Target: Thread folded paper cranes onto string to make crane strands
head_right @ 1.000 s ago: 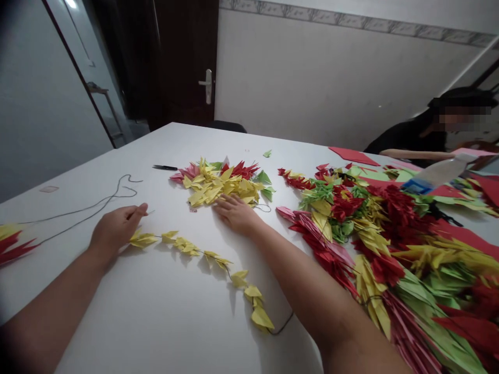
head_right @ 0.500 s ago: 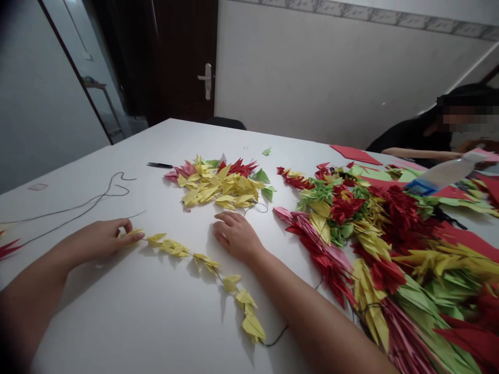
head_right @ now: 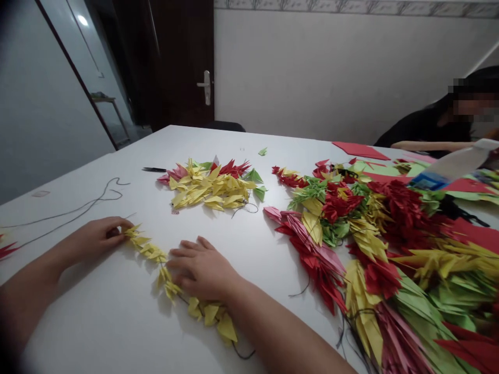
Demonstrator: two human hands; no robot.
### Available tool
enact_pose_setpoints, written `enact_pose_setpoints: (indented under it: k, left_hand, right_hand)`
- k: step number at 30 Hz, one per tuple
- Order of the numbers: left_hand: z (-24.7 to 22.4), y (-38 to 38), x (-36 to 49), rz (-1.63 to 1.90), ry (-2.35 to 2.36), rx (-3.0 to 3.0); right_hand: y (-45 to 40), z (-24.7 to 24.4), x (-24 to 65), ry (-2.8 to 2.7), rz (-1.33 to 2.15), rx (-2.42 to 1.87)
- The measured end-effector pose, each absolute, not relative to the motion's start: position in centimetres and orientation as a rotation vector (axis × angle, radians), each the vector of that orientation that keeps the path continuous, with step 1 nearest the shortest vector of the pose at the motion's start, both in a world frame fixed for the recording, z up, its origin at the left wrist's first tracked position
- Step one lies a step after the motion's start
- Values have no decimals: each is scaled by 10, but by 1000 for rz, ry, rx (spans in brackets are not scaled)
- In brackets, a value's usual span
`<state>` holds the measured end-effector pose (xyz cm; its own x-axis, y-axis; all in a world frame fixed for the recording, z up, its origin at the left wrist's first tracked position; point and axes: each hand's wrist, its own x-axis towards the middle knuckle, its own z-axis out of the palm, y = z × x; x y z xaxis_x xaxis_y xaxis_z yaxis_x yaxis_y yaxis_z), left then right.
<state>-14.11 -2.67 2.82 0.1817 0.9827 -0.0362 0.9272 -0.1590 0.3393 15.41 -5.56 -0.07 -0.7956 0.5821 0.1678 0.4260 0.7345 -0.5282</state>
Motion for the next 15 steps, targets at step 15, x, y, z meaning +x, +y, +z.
enact_pose_setpoints:
  k: [15]
  left_hand:
    - [5, 19, -30, 885, 1369, 2297]
  right_hand:
    - [-24, -8, 176, -2186, 676, -913]
